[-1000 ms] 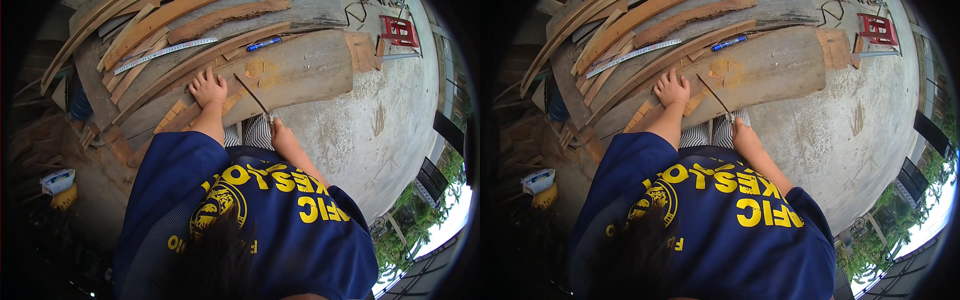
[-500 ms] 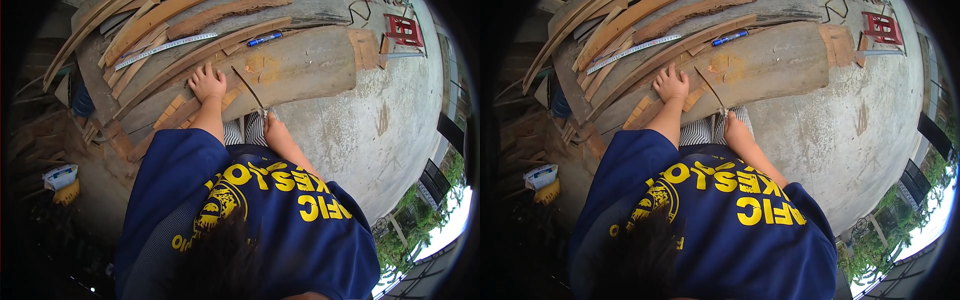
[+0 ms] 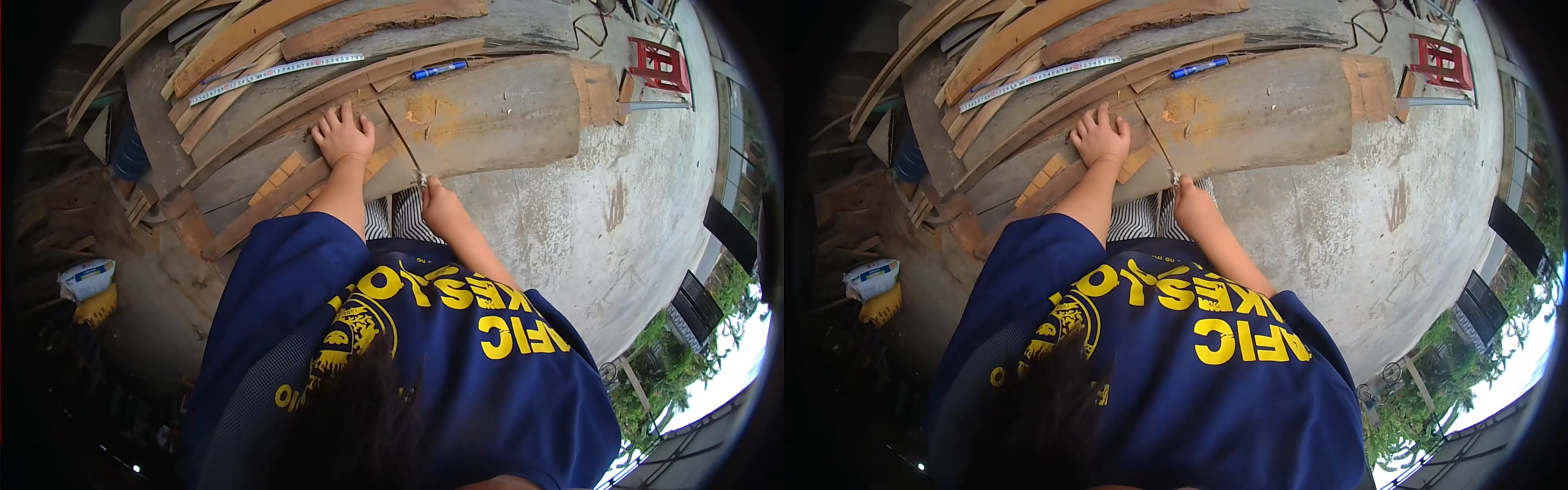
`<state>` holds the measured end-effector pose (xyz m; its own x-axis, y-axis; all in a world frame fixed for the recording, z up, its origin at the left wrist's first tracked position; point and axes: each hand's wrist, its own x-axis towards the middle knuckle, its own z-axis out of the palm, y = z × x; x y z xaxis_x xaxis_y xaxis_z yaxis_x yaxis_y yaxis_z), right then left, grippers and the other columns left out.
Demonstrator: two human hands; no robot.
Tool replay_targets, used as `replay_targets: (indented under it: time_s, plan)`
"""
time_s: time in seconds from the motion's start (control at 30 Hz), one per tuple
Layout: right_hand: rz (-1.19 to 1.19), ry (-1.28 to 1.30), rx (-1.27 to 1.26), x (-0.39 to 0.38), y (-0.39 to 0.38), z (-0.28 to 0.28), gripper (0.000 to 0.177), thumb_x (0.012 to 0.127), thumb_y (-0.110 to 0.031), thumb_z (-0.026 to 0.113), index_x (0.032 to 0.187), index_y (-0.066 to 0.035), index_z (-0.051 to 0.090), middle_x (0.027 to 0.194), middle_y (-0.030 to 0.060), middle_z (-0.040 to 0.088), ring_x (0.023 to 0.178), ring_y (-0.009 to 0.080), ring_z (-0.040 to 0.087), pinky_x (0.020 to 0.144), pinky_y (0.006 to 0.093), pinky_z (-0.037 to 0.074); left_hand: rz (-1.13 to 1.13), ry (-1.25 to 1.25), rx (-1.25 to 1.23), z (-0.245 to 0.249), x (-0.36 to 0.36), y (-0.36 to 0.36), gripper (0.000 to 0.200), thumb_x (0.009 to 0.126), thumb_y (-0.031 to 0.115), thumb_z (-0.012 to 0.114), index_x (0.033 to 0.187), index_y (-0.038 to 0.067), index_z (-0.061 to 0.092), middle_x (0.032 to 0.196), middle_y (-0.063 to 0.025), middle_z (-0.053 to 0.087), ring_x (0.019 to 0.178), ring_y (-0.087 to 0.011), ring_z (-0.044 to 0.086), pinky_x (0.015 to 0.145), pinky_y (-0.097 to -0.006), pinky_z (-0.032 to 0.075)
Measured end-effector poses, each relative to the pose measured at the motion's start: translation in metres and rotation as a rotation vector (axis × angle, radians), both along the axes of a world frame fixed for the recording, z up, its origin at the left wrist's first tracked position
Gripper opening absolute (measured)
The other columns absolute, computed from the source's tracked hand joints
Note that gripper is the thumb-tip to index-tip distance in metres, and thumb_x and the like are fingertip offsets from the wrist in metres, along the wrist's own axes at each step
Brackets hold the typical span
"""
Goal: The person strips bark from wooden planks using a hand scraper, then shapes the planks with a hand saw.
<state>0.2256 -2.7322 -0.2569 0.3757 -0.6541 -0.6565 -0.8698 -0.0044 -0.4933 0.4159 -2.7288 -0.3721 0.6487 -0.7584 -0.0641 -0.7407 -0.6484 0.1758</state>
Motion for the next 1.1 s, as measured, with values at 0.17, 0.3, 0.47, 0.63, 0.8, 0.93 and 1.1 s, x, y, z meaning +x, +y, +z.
replay_targets:
  time_s: [0.17,0.3,0.47,0.63,0.8,0.93,1.1]
  plan:
    - [-0.021,0.011,-0.046,0.001,-0.004,-0.012,0.019,0.092,-0.016,0.043,0.096,0.002,0.048,0.077,0.0337,0.058,0.076,0.0498,0.058,0.069,0.0565,0.046,0.011,0.010,-0.005,-0.001,-0.001,-0.001,0.046,0.082,0.039,0.049,0.121,0.016,0.055,0.116,-0.0120,0.051,0.112,-0.0284,0.045,0.101,-0.0451,0.025]
    - [-0.004,-0.041,-0.039,0.010,-0.014,-0.027,0.020,0.092,-0.016,0.044,0.096,0.002,0.049,0.078,0.0333,0.059,0.079,0.0500,0.058,0.070,0.0560,0.046,0.008,0.026,0.004,-0.001,0.003,-0.003,0.046,0.082,0.039,0.049,0.121,0.016,0.055,0.117,-0.0112,0.051,0.113,-0.0280,0.044,0.101,-0.0450,0.025]
    - [0.006,0.106,0.004,-0.013,0.010,0.018,0.019,0.091,-0.016,0.045,0.096,0.001,0.049,0.078,0.0331,0.059,0.078,0.0501,0.058,0.070,0.0570,0.046,0.010,0.026,0.010,0.000,-0.001,-0.001,0.046,0.082,0.039,0.049,0.122,0.016,0.055,0.119,-0.0105,0.051,0.114,-0.0279,0.044,0.103,-0.0449,0.024]
    - [-0.005,0.028,-0.067,0.009,-0.013,-0.033,0.020,0.092,-0.018,0.043,0.096,0.001,0.048,0.078,0.0332,0.059,0.079,0.0498,0.058,0.070,0.0569,0.046,0.016,0.030,0.005,0.000,0.000,-0.003,0.047,0.082,0.039,0.049,0.122,0.016,0.055,0.118,-0.0107,0.051,0.114,-0.0280,0.044,0.102,-0.0449,0.024]
    - [0.009,0.079,-0.006,0.006,-0.003,-0.010,0.020,0.092,-0.019,0.043,0.096,0.000,0.048,0.079,0.0333,0.060,0.079,0.0501,0.058,0.071,0.0568,0.046,0.001,-0.009,-0.013,-0.002,-0.001,0.000,0.046,0.081,0.039,0.051,0.122,0.019,0.055,0.116,-0.0107,0.052,0.112,-0.0277,0.046,0.100,-0.0446,0.027]
    - [0.036,0.073,0.005,-0.023,0.013,0.013,0.021,0.092,-0.019,0.042,0.097,0.001,0.048,0.081,0.0329,0.060,0.079,0.0500,0.058,0.072,0.0565,0.046,0.024,0.012,0.010,0.000,-0.001,-0.003,0.046,0.081,0.039,0.051,0.122,0.019,0.055,0.117,-0.0103,0.052,0.112,-0.0273,0.046,0.100,-0.0445,0.027]
    - [-0.009,0.049,-0.043,0.013,-0.011,-0.035,0.020,0.092,-0.017,0.043,0.097,0.001,0.048,0.081,0.0328,0.059,0.079,0.0503,0.057,0.071,0.0564,0.046,0.025,0.017,0.022,0.000,-0.002,0.000,0.046,0.082,0.039,0.051,0.123,0.019,0.055,0.118,-0.0098,0.051,0.113,-0.0268,0.045,0.101,-0.0442,0.026]
